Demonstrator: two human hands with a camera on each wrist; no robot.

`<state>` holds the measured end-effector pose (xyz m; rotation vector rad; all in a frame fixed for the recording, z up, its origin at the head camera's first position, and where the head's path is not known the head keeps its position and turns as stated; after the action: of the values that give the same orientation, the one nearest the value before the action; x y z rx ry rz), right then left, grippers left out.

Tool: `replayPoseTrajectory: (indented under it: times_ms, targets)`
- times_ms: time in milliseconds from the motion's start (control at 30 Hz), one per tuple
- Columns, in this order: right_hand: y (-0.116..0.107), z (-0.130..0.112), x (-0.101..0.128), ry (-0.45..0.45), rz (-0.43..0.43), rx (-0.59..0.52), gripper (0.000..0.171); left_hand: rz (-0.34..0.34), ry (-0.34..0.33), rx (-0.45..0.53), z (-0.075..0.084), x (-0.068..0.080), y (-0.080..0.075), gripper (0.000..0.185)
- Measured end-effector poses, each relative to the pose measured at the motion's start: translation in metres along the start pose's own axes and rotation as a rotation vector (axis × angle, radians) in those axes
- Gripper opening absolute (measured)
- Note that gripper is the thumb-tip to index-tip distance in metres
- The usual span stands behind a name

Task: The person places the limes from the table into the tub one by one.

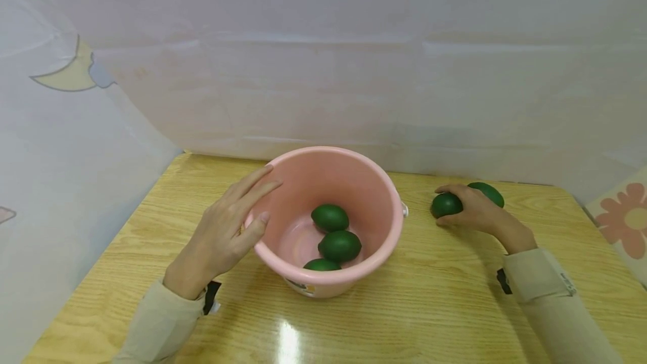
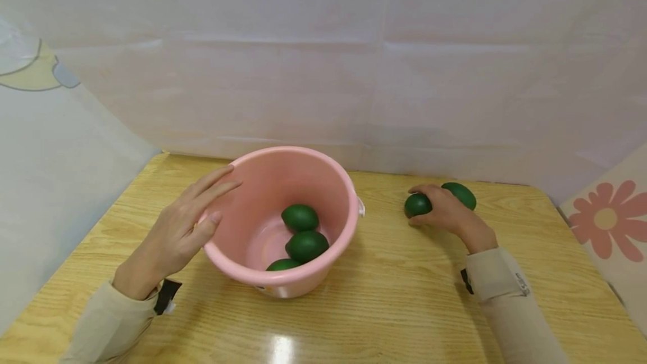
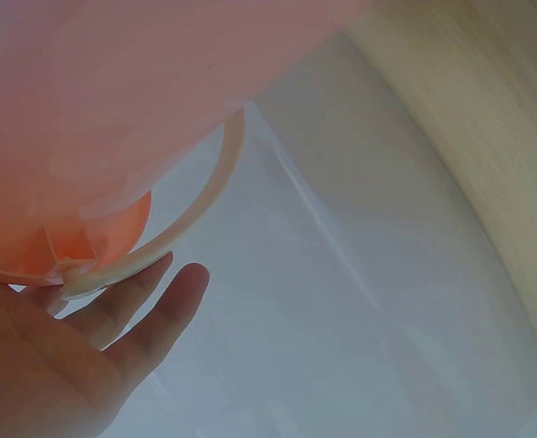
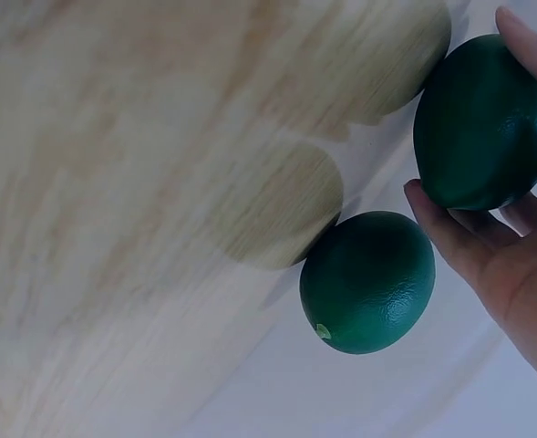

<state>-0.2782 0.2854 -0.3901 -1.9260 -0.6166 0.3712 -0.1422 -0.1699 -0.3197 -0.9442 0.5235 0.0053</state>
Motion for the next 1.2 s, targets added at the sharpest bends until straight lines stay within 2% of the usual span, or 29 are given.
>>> replayPoseTrajectory:
  times_ms: [900, 1200]
  targets:
    - [-0.004, -0.010, 0.011, 0.018, 0.073, -0.029, 0.077, -0.008, -0.004, 0.009, -0.002, -0.001, 0.002, 0.052]
    - [-0.009, -0.015, 0.014, -0.006, 0.137, -0.026, 0.074, -0.005, -0.005, 0.009, -0.003, 0.000, 0.001, 0.052]
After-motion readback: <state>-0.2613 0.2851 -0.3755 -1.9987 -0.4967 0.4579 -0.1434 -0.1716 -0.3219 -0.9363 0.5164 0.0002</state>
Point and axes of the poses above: each hand's wrist, its own x-axis away from the middle knuckle, its own y-axis out of the palm, z = x × y, the point moved 2 cm from there along -x, towards the middle knuckle, and after that the axes turned 10 degrees about -y, right-handed, at the moved point
